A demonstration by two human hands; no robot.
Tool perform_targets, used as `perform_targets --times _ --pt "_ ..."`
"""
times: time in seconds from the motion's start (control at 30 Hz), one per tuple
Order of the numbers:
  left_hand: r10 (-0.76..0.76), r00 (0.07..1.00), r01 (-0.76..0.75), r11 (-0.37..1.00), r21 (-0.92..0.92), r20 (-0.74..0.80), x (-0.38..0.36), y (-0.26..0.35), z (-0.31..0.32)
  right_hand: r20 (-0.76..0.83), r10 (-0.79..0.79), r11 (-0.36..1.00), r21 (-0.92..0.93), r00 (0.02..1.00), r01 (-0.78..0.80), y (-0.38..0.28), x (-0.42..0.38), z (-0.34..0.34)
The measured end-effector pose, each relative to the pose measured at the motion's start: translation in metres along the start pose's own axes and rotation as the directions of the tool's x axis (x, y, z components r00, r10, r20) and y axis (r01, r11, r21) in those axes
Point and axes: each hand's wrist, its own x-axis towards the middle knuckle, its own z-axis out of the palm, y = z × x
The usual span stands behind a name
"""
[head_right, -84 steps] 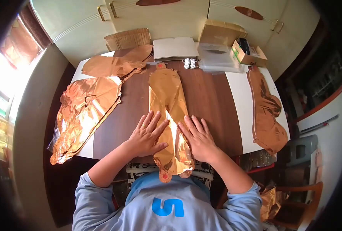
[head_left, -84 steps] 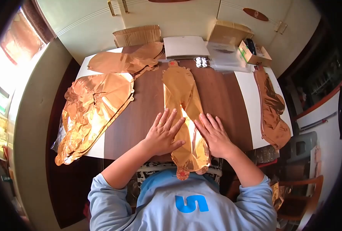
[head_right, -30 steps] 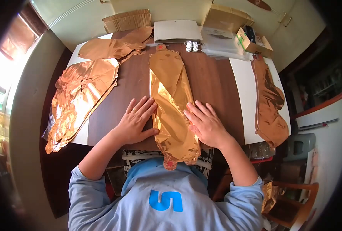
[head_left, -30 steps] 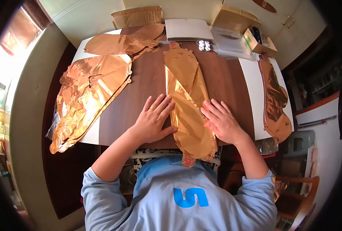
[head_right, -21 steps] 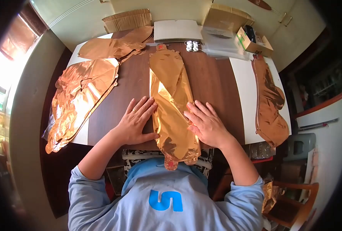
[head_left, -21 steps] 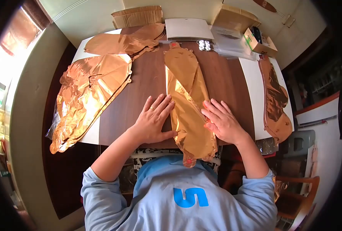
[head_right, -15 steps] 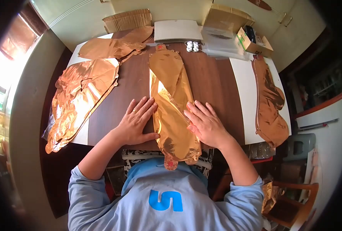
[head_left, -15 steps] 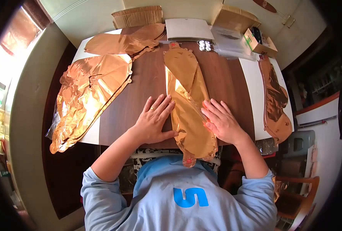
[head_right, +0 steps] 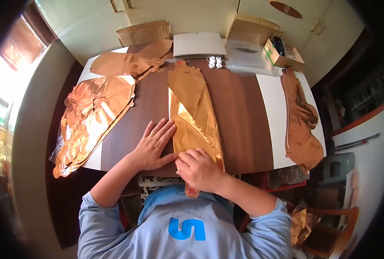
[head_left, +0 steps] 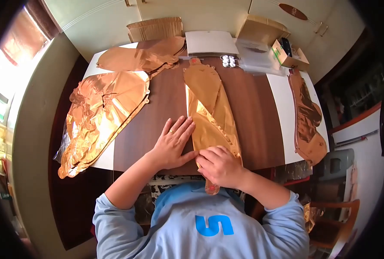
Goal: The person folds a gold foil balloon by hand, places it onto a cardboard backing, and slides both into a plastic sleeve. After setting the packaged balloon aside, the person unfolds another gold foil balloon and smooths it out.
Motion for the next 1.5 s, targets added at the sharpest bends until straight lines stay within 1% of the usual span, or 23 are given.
perform_targets --times 0.03,0.13,0.17,0.27,0.3,0.4,0.43,0.53,0.6,0.67,0.7,0.8,0.87,0.9,1.0,1.07,1.13,1.17,1.27,1.4,1.43,1.47,1.5 --pt "-0.001 1.0 0.001 1.0 -0.018 -0.021 0.0 0.0 0.0 0.005 0.001 1.0 -0.023 1.0 0.0 -0.001 0.0 0.005" --pt "-0.01 1.0 0.01 0.999 -0.03 -0.018 0.001 -0.003 0.002 0.028 -0.014 0.994 -0.111 1.0 0.017 -0.005 0.002 0.009" --pt "-0.007 1.0 0.007 1.0 0.008 -0.028 0.003 -0.004 0.001 0.036 -0.019 0.989 -0.144 0.999 0.024 -0.006 0.002 0.009" --pt "-0.029 0.996 0.033 0.999 0.043 -0.089 0.018 -0.023 0.006 0.067 -0.026 0.983 -0.178 0.997 0.037 -0.006 0.001 0.009" --pt "-0.021 0.992 0.032 0.996 0.081 -0.126 0.028 -0.031 0.007 0.069 -0.015 0.984 -0.176 0.998 0.027 -0.007 0.001 0.009" --pt "-0.06 0.987 0.082 0.986 0.142 -0.147 0.058 -0.066 0.007 0.069 0.0 0.984 -0.176 0.998 0.012 -0.009 0.001 0.01" --pt "-0.095 0.987 0.115 0.982 0.152 -0.133 0.067 -0.072 0.003 0.07 0.0 0.983 -0.181 0.998 0.013 -0.009 0.0 0.01" --pt "-0.183 0.975 0.211 0.942 0.26 -0.129 0.085 -0.087 -0.001 0.074 0.006 0.985 -0.174 0.997 0.007 -0.008 0.0 0.009" --pt "-0.159 0.947 0.227 0.947 0.228 -0.279 0.086 -0.089 0.004 0.064 -0.004 0.986 -0.165 0.998 0.015 -0.007 0.001 0.008" --pt "-0.133 0.899 0.223 0.959 0.175 -0.417 0.083 -0.086 0.014 0.04 -0.027 0.987 -0.158 0.999 0.033 -0.005 0.002 0.008" --pt "-0.098 0.873 0.191 0.97 0.15 -0.477 0.078 -0.069 0.009 0.041 -0.023 0.988 -0.15 0.999 0.029 -0.005 0.002 0.007" --pt "-0.046 0.941 0.059 0.998 0.029 -0.335 0.049 -0.025 -0.005 0.047 -0.013 0.99 -0.143 0.999 0.019 -0.005 0.004 0.005" --pt "-0.04 0.973 0.045 0.999 0.018 -0.229 0.033 -0.014 0.001 0.062 -0.005 0.988 -0.151 0.998 0.014 -0.006 0.004 0.005" --pt "-0.066 0.979 0.074 0.997 0.033 -0.192 0.031 -0.014 0.004 0.069 -0.005 0.987 -0.158 0.998 0.015 -0.006 0.004 0.007" --pt "-0.05 0.97 0.08 0.99 0.117 -0.237 0.039 -0.032 0.009 0.08 -0.017 0.982 -0.188 0.997 0.032 -0.009 0.003 0.009" --pt "-0.064 0.97 0.104 0.981 0.162 -0.236 0.054 -0.046 0.01 0.076 -0.043 0.973 -0.224 0.996 0.059 -0.009 0.005 0.008" --pt "-0.077 0.969 0.129 0.968 0.217 -0.234 0.073 -0.062 0.008 0.07 -0.05 0.973 -0.22 0.996 0.064 -0.008 0.004 0.009" --pt "-0.11 0.971 0.161 0.957 0.241 -0.213 0.082 -0.068 0.006 0.066 -0.05 0.974 -0.218 0.997 0.063 -0.009 0.004 0.009" --pt "-0.129 0.958 0.199 0.943 0.269 -0.256 0.104 -0.089 0.013 0.076 -0.043 0.971 -0.232 0.996 0.059 -0.01 0.003 0.007" --pt "-0.199 0.948 0.251 0.947 0.201 -0.247 0.112 -0.091 0.01 0.054 -0.027 0.984 -0.173 0.998 0.036 -0.01 0.0 0.011" --pt "-0.227 0.947 0.26 0.957 0.128 -0.229 0.11 -0.088 0.008 0.053 -0.033 0.988 -0.151 0.998 0.041 -0.009 0.001 0.01" --pt "-0.237 0.932 0.271 0.958 0.092 -0.276 0.107 -0.082 0.008 0.053 -0.037 0.991 -0.13 0.998 0.043 -0.007 0.0 0.006" --pt "-0.248 0.916 0.279 0.958 0.058 -0.317 0.101 -0.076 0.011 0.0 -0.003 0.996 -0.084 1.0 0.003 -0.004 -0.003 0.002"
